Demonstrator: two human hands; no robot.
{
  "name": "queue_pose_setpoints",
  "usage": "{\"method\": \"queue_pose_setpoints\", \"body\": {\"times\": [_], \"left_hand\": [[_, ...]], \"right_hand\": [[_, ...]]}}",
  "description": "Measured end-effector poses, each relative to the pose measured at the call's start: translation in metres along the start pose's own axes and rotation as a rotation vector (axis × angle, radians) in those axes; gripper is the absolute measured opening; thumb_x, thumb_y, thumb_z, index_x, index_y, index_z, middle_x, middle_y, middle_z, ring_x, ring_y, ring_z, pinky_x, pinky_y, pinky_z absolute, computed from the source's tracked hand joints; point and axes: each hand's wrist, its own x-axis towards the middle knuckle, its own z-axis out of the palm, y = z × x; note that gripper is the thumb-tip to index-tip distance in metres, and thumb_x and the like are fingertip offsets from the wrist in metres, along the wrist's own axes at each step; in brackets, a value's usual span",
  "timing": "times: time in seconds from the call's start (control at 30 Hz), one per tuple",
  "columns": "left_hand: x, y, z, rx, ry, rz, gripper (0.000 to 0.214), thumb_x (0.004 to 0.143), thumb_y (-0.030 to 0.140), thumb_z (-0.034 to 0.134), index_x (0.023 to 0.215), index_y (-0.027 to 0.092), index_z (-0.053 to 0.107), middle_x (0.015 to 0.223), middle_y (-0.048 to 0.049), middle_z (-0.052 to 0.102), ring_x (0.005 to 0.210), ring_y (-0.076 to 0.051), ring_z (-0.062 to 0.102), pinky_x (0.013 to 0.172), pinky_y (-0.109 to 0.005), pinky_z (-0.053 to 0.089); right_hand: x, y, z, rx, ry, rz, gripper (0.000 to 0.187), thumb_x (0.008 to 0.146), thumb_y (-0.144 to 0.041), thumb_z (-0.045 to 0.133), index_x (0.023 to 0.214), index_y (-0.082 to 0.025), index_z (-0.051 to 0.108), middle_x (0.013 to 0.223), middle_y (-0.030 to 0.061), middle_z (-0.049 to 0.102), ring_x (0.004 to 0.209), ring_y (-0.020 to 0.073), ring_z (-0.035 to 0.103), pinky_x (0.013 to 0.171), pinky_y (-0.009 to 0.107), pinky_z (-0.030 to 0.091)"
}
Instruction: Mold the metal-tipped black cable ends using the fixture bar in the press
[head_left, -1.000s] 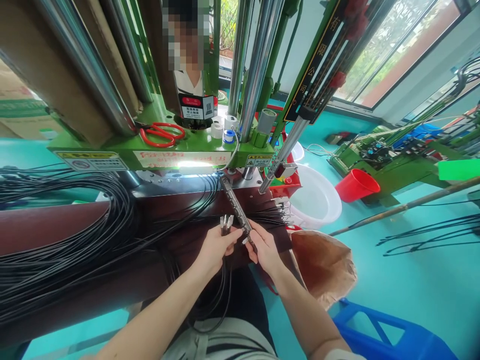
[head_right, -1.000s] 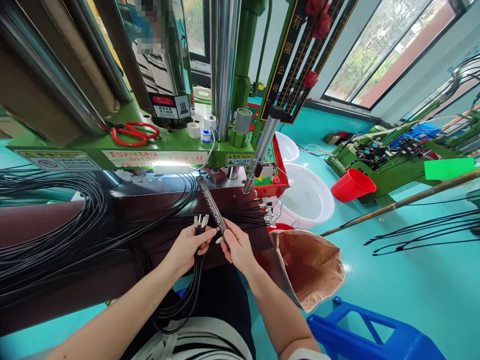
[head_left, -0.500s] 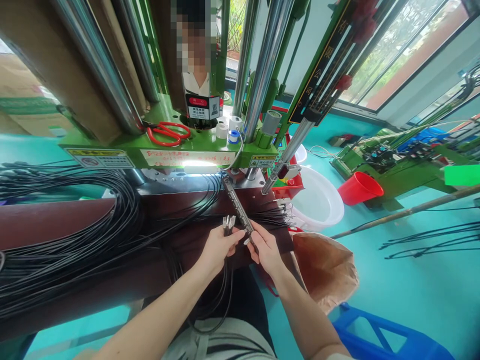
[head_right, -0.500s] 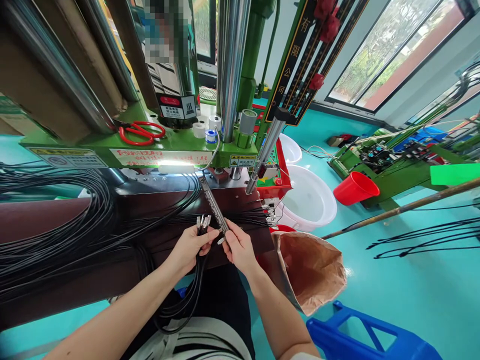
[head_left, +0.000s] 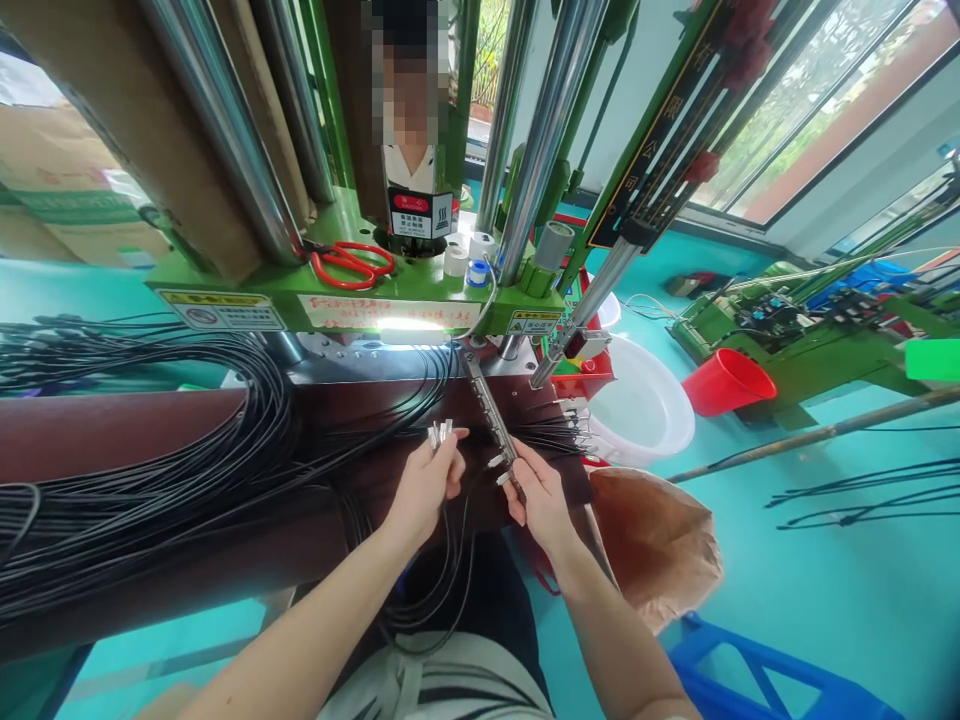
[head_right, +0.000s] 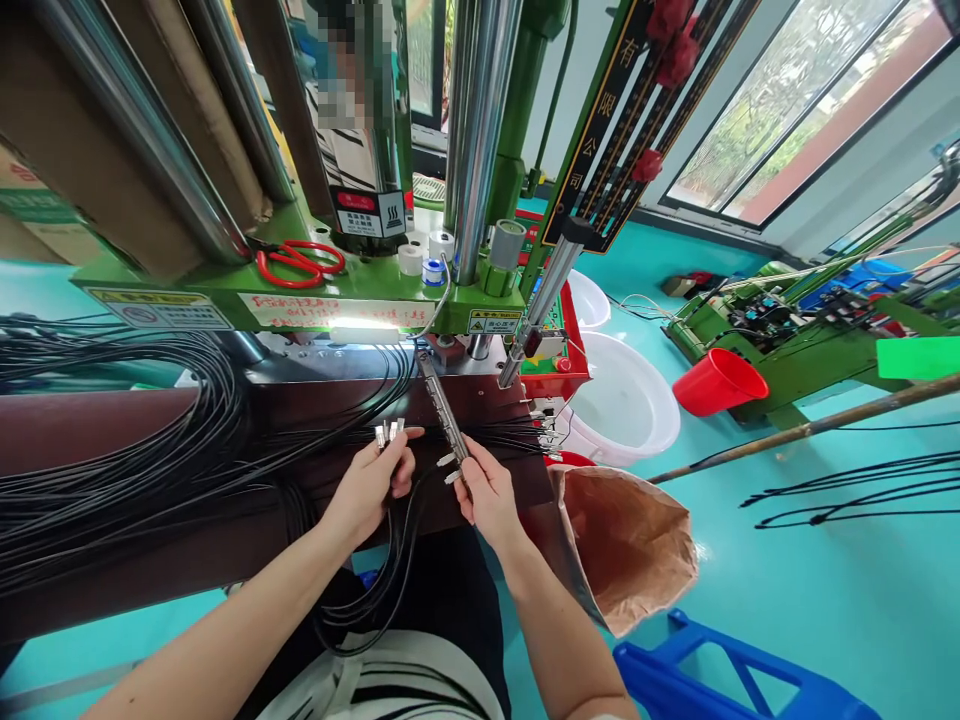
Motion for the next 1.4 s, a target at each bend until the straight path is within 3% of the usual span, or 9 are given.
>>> {"method": "queue_pose_setpoints", "body": {"times": [0.2,0.4,0.63,0.83,0.97,1.1,1.2,1.27,1.4], "left_hand": [[-0.002,-0.001,-0.001,0.184,-0.110,-0.052,0.033,0.068,0.046,0.060,0.065,0.018,0.043,0.043,0.0099,0.030,0.035,-0.002,0.020,0.034,-0.016,0.013],[-0.002,0.000,-0.002,0.186,-0.168,-0.114,0.030,0.069,0.043,0.060,0.067,0.019,0.042,0.041,0.0118,0.025,0.035,-0.002,0.017,0.035,-0.016,0.012],[0.000,0.001,-0.003,0.142,-0.153,-0.144,0.031,0.067,0.043,0.062,0.065,0.018,0.044,0.039,0.0121,0.025,0.033,-0.001,0.015,0.035,-0.016,0.013],[-0.002,0.003,0.000,0.158,-0.082,-0.140,0.029,0.066,0.040,0.061,0.064,0.018,0.043,0.039,0.0120,0.026,0.033,-0.002,0.016,0.034,-0.016,0.012],[-0.005,0.007,-0.008,0.171,-0.125,-0.028,0.029,0.069,0.042,0.059,0.064,0.015,0.051,0.047,0.0057,0.041,0.041,-0.005,0.035,0.040,-0.018,0.029],[-0.006,0.023,-0.023,0.042,-0.001,0.029,0.032,0.070,0.043,0.058,0.083,0.014,0.058,0.062,0.0004,0.054,0.055,-0.009,0.049,0.050,-0.021,0.040],[-0.007,0.030,-0.023,-0.133,0.045,-0.013,0.031,0.074,0.045,0.053,0.090,0.020,0.050,0.044,0.0103,0.033,0.036,-0.005,0.031,0.037,-0.017,0.029],[-0.007,0.029,-0.016,-0.089,0.046,-0.078,0.025,0.076,0.045,0.050,0.083,0.022,0.045,0.042,0.0126,0.024,0.032,-0.003,0.017,0.032,-0.015,0.014],[-0.005,0.021,-0.006,0.171,0.014,-0.120,0.023,0.075,0.039,0.051,0.069,0.021,0.036,0.044,0.0114,0.029,0.032,-0.002,0.017,0.032,-0.013,0.009]], "right_hand": [[0.002,0.002,-0.004,-0.029,-0.082,-0.004,0.047,0.083,-0.039,0.051,0.123,-0.015,0.048,0.045,-0.0072,0.042,0.031,0.0029,0.030,0.029,0.015,0.023],[0.004,0.001,-0.007,-0.048,-0.125,0.026,0.048,0.082,-0.040,0.051,0.124,-0.016,0.048,0.045,-0.0069,0.043,0.030,0.0030,0.030,0.029,0.016,0.022],[0.003,-0.002,-0.008,-0.069,-0.146,0.048,0.048,0.082,-0.040,0.051,0.124,-0.016,0.048,0.047,-0.0067,0.043,0.030,0.0027,0.029,0.030,0.016,0.021],[0.001,0.000,-0.001,-0.329,-0.115,-0.096,0.045,0.084,-0.039,0.048,0.124,-0.018,0.049,0.046,-0.0062,0.044,0.035,0.0047,0.035,0.034,0.017,0.028],[0.002,0.000,-0.002,-0.162,-0.108,-0.036,0.047,0.083,-0.040,0.049,0.123,-0.014,0.049,0.044,-0.0072,0.042,0.032,0.0037,0.030,0.030,0.016,0.023],[0.005,0.001,-0.007,-0.018,-0.090,0.014,0.048,0.083,-0.039,0.051,0.124,-0.015,0.047,0.044,-0.0075,0.041,0.029,0.0027,0.028,0.029,0.016,0.021],[0.006,0.002,-0.009,0.009,-0.099,0.033,0.047,0.083,-0.038,0.051,0.124,-0.016,0.047,0.045,-0.0076,0.042,0.029,0.0025,0.028,0.028,0.015,0.021],[0.006,0.001,-0.009,-0.006,-0.121,0.033,0.047,0.083,-0.038,0.051,0.124,-0.016,0.047,0.044,-0.0076,0.041,0.029,0.0025,0.028,0.028,0.015,0.020],[0.005,-0.003,-0.009,-0.067,-0.169,0.054,0.047,0.083,-0.039,0.050,0.125,-0.017,0.047,0.045,-0.0073,0.041,0.031,0.0023,0.028,0.030,0.015,0.020]]}}
